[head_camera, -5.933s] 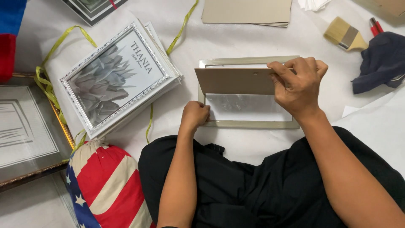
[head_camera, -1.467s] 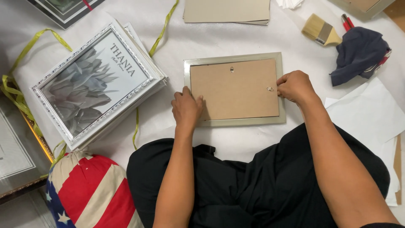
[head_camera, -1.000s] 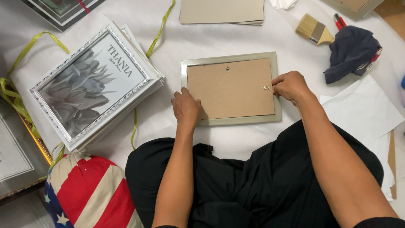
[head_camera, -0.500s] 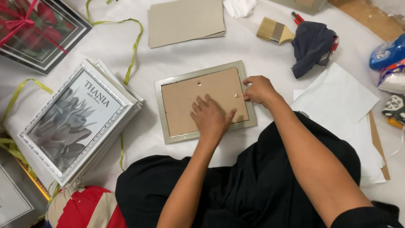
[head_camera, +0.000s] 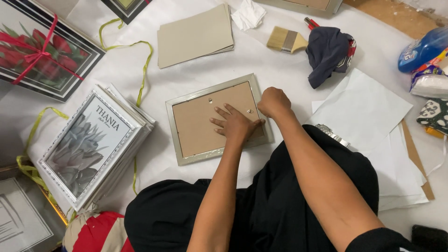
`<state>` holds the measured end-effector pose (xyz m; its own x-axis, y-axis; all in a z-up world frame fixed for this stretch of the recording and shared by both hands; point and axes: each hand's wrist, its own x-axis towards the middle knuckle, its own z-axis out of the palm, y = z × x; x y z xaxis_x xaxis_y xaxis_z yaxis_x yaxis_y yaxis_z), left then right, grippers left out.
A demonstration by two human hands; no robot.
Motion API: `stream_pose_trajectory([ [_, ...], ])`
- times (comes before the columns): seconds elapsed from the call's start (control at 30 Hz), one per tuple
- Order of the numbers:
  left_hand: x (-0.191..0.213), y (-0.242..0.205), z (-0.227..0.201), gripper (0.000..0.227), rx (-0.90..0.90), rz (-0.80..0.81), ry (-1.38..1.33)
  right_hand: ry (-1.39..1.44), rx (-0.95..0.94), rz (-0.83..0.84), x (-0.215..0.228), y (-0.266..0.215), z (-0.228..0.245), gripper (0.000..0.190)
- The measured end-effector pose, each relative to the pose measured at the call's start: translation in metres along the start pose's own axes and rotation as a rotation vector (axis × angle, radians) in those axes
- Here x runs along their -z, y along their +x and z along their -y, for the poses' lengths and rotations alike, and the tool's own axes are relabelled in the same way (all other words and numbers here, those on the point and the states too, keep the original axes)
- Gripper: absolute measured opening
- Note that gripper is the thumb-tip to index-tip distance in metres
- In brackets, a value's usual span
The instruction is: Cleaning glass and assembling picture frames with backing boards
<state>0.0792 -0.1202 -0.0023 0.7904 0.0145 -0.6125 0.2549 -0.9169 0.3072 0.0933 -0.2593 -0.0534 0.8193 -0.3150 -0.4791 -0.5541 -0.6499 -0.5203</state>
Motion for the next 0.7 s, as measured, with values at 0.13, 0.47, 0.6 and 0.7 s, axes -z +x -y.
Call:
stream_pose_trajectory([
  [0.13, -0.003, 0.005, 0.005, 0.128, -0.006, 0.013, 0.011, 0.0, -0.002, 0.03, -0.003, 0.001, 0.002, 0.031],
  [0.47, 0.074, 0.012, 0.091, 0.104, -0.215, 0.074, -0.128, -0.009, -0.023, 0.098, 0.012, -0.017, 0.027, 0.037],
  [0.6, 0.098, 0.016, 0.177, 0.083, -0.169, -0.111, -0.095, -0.092, -0.019, 0.098, 0.0, 0.003, 0.022, 0.041],
  [0.7, 0.101, -0.005, 0.207, 0.067, -0.153, -0.246, -0.266, -0.143, -0.008, 0.102, 0.004, -0.003, 0.03, 0.039],
])
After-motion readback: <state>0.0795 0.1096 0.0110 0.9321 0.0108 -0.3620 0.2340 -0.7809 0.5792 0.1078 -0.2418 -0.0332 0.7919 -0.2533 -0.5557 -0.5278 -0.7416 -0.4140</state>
